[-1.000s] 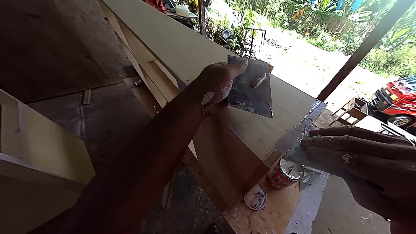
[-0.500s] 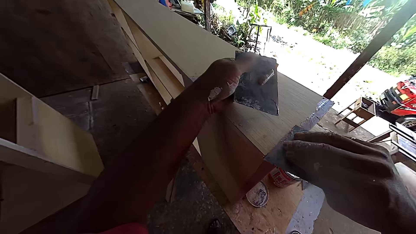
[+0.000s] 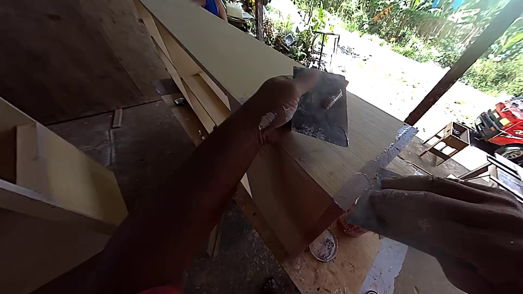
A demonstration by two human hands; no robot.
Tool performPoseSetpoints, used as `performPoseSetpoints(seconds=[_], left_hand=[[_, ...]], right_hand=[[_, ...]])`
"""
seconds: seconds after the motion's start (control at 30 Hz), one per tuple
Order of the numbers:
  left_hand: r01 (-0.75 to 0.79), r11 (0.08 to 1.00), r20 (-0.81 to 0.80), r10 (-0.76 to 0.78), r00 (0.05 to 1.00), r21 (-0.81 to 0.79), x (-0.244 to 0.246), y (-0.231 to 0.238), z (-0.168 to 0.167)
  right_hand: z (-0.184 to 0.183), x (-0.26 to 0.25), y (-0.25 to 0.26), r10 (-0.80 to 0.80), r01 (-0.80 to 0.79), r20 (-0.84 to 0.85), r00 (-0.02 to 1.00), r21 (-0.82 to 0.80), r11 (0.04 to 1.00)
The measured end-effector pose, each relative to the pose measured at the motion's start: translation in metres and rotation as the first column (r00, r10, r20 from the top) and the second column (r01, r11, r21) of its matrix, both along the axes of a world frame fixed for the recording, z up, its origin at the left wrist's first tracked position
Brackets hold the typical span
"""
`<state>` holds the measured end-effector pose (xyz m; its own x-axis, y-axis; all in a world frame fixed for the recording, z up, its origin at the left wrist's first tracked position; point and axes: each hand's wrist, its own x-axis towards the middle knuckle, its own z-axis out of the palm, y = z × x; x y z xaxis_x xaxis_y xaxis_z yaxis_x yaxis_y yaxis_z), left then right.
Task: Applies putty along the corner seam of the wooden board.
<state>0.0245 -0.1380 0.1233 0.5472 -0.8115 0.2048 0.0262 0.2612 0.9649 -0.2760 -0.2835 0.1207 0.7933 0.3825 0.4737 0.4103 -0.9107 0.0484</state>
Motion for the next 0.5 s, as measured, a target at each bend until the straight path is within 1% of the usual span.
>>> performPoseSetpoints(seconds=[0.03,0.07,0.1,0.13,0.23,0.3,0.37,0.43,0.5], left_hand=[[-0.109,0.992,-0.043,0.112,0.993,0.060,-0.016,0.000,0.009],[-0.158,0.983,-0.061,0.164,0.985,0.092,-0.023,0.000,0.014],[-0.159,0.983,-0.061,0.166,0.984,0.096,-0.024,0.001,0.015],[-0.153,0.984,-0.057,0.159,0.986,0.089,-0.023,0.001,0.015],[-0.138,0.987,-0.050,0.142,0.989,0.085,-0.022,0.001,0.012],[-0.141,0.985,-0.044,0.146,0.988,0.100,-0.024,-0.002,0.014],[-0.165,0.979,0.003,0.166,0.986,0.121,-0.025,-0.003,0.013],[-0.176,0.978,0.033,0.173,0.984,0.115,-0.022,-0.002,0.010],[-0.193,0.975,0.029,0.191,0.981,0.107,-0.024,-0.002,0.009]], right_hand=[[0.006,-0.009,-0.005,0.008,-0.007,-0.054,0.999,0.015,1.000],[0.008,-0.017,-0.012,0.011,-0.007,-0.075,0.997,0.053,0.999],[0.007,-0.023,-0.021,0.007,0.000,-0.055,0.998,0.123,0.992],[0.004,-0.027,-0.033,-0.015,0.015,-0.002,1.000,0.205,0.979],[-0.007,-0.040,-0.074,-0.168,0.100,0.158,0.973,0.370,0.924],[-0.009,-0.047,-0.101,-0.261,0.140,0.239,0.935,0.426,0.894],[-0.011,-0.051,-0.125,-0.330,0.168,0.282,0.901,0.475,0.864],[-0.012,-0.049,-0.143,-0.367,0.186,0.272,0.890,0.519,0.835],[-0.012,-0.040,-0.156,-0.352,0.185,0.247,0.903,0.515,0.837]])
